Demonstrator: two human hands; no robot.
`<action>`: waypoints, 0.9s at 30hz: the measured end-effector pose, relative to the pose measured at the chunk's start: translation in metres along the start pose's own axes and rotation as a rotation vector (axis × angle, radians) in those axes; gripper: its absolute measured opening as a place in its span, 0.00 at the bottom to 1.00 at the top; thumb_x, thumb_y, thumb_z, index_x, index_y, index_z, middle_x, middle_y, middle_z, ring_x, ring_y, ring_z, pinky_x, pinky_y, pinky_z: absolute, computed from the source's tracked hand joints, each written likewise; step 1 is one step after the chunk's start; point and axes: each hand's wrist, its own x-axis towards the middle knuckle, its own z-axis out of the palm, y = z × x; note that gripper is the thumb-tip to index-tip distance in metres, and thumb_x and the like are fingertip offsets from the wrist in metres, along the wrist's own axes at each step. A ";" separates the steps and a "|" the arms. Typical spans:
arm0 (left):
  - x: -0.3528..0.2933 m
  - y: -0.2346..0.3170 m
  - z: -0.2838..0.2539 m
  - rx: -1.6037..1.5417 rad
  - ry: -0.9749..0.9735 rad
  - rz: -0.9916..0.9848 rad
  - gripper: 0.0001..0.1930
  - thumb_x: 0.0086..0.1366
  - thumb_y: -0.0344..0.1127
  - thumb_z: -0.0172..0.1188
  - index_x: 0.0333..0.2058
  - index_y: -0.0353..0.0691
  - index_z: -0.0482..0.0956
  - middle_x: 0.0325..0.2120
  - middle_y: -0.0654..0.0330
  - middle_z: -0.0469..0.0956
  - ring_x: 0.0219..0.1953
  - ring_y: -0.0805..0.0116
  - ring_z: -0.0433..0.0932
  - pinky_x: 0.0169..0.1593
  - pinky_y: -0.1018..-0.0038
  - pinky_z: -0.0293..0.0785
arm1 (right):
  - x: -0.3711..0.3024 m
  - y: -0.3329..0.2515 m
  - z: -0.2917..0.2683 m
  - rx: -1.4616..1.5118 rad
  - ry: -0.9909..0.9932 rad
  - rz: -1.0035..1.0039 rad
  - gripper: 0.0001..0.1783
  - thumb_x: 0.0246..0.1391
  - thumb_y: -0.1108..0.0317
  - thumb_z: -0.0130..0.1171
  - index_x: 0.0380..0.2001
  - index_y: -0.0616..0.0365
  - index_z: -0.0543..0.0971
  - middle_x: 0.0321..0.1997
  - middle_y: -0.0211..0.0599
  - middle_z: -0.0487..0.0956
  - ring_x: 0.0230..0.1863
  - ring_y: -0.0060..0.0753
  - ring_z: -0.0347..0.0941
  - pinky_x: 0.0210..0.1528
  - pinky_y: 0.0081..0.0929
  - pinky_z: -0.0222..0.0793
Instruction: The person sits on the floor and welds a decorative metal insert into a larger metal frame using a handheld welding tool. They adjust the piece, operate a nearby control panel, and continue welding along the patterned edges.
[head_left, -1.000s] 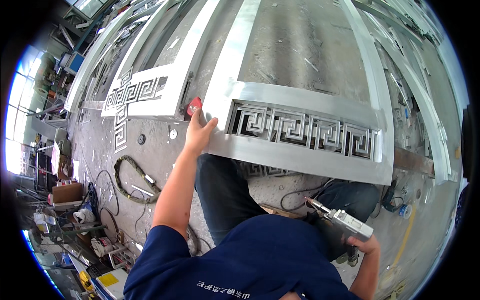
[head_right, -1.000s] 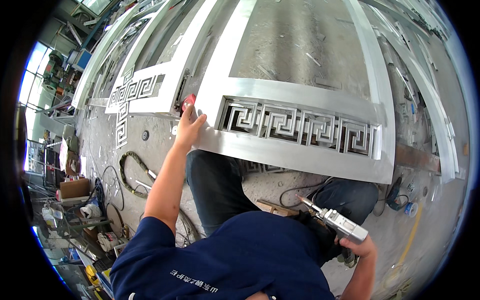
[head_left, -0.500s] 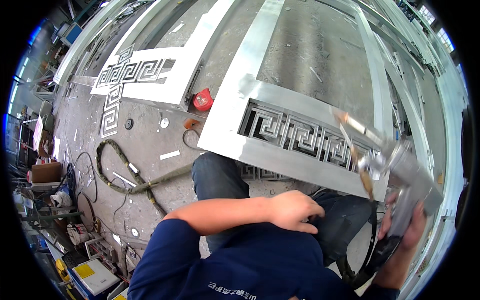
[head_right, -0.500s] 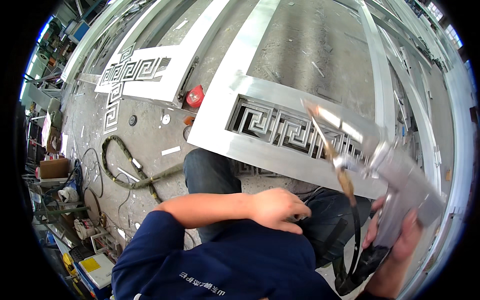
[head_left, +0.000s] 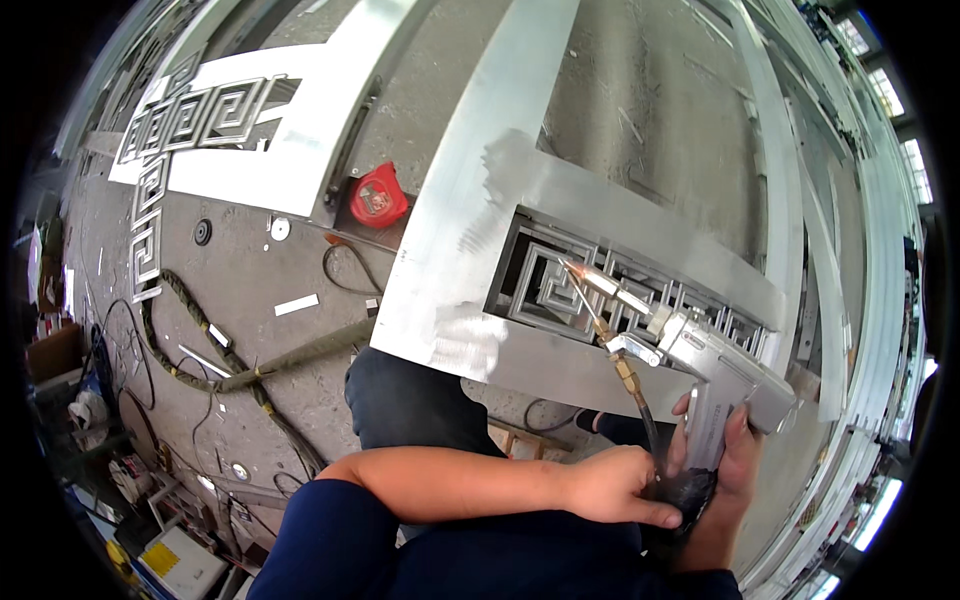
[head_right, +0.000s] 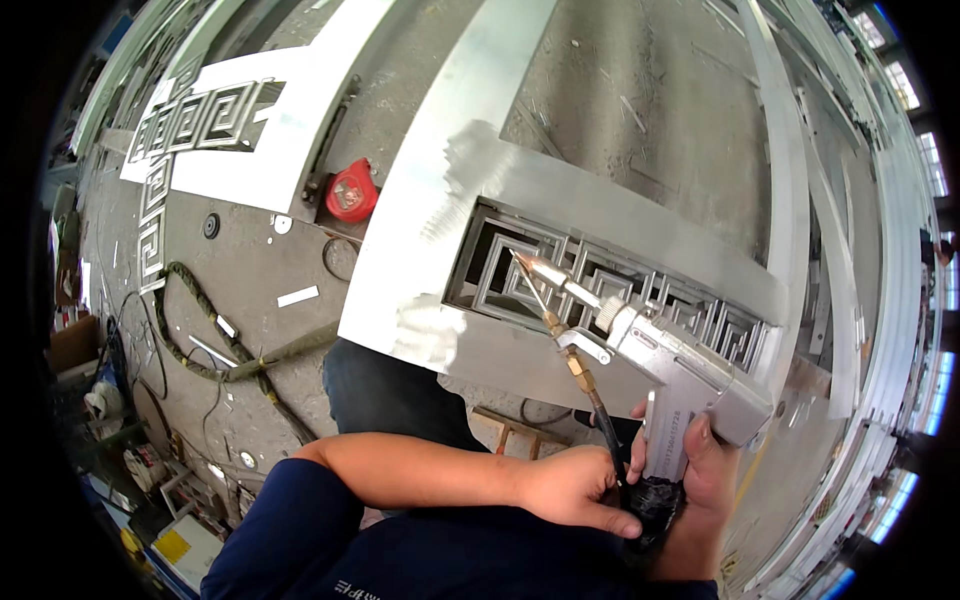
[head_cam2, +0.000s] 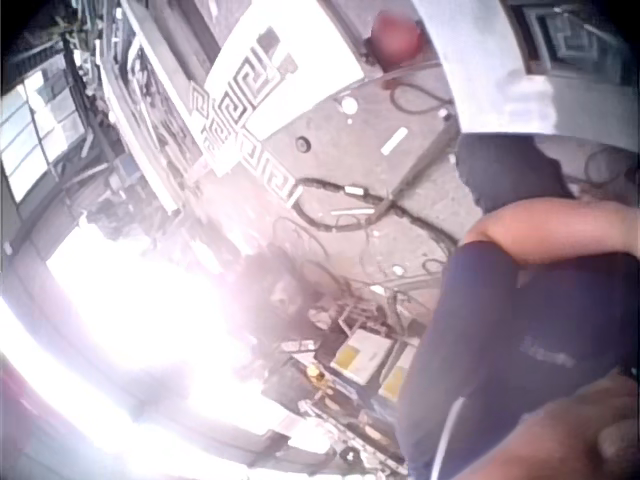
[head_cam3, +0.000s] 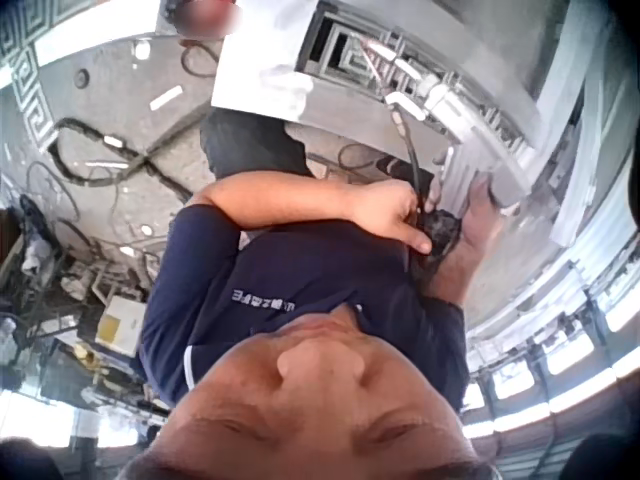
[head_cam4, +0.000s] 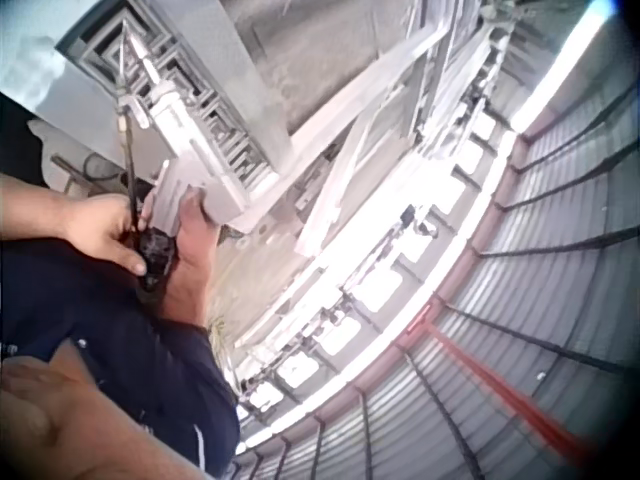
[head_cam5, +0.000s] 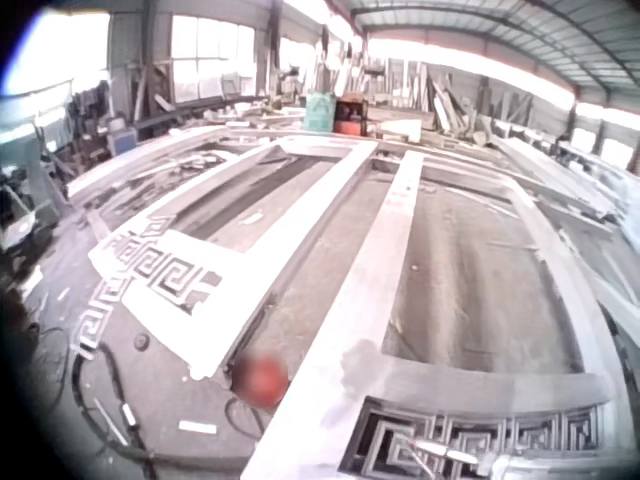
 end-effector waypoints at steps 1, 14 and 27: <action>-0.002 -0.005 0.000 0.020 0.020 -0.048 0.30 0.65 0.58 0.69 0.22 0.32 0.77 0.16 0.48 0.75 0.21 0.50 0.77 0.28 0.61 0.71 | 0.005 0.000 0.007 -0.012 0.007 0.013 0.44 0.61 0.41 0.67 0.62 0.69 0.68 0.44 0.58 0.79 0.24 0.41 0.80 0.22 0.33 0.78; -0.012 0.013 -0.015 -0.061 0.182 0.027 0.30 0.68 0.53 0.68 0.18 0.34 0.73 0.15 0.49 0.71 0.20 0.47 0.74 0.26 0.61 0.68 | 0.027 0.007 0.029 -0.036 0.024 0.028 0.40 0.66 0.42 0.61 0.59 0.72 0.69 0.39 0.62 0.80 0.18 0.38 0.77 0.14 0.31 0.70; 0.005 -0.009 -0.006 0.683 -0.031 -0.099 0.25 0.65 0.50 0.66 0.49 0.35 0.75 0.33 0.54 0.78 0.41 0.55 0.80 0.45 0.62 0.76 | 0.053 -0.143 -0.020 -0.378 0.040 0.108 0.50 0.48 0.42 0.78 0.63 0.68 0.70 0.42 0.56 0.82 0.26 0.39 0.80 0.23 0.33 0.76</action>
